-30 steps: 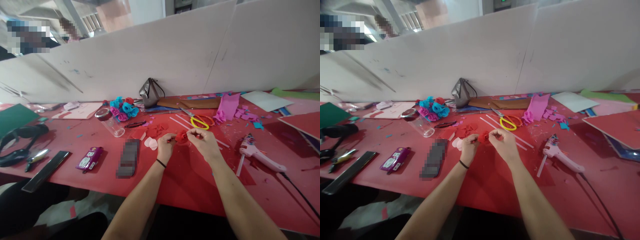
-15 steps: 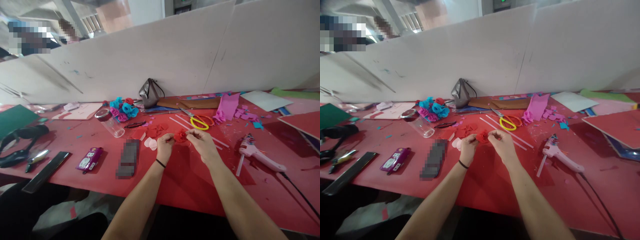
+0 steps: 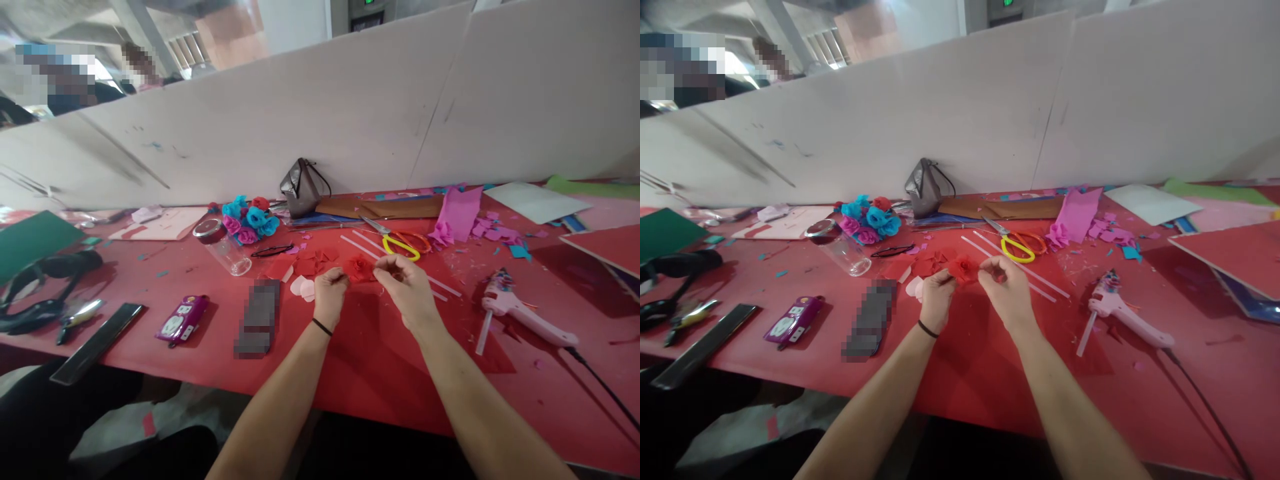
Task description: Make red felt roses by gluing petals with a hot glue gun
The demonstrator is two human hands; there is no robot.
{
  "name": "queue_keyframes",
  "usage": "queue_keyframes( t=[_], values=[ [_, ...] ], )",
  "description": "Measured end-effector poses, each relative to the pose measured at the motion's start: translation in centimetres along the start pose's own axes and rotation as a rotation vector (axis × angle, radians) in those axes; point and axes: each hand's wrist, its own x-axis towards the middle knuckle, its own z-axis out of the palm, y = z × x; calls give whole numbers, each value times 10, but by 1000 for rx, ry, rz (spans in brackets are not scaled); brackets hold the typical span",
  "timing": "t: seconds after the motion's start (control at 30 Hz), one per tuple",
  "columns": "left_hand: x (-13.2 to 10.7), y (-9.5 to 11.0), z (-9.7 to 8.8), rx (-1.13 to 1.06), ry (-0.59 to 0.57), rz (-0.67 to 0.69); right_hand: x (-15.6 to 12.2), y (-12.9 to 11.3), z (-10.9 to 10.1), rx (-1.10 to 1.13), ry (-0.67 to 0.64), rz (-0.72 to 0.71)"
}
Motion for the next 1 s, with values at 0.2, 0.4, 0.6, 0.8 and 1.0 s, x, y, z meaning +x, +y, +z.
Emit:
queue_keyframes(
  t=[0.2,0.4,0.6,0.8,1.0],
  values=[
    [-1,3,0,86,-16,11,-1,-3,-4,-264,14,-447],
    [-3,5,-1,101,-37,15,1,3,-4,-404,71,-611],
    [-3,5,-2,183,-54,29,1,4,-5,-461,87,-656],
    [-3,6,-2,183,-68,29,3,8,-5,-486,104,-641],
    [-3,6,-2,167,-79,60,3,7,-7,-452,52,-656]
  ],
)
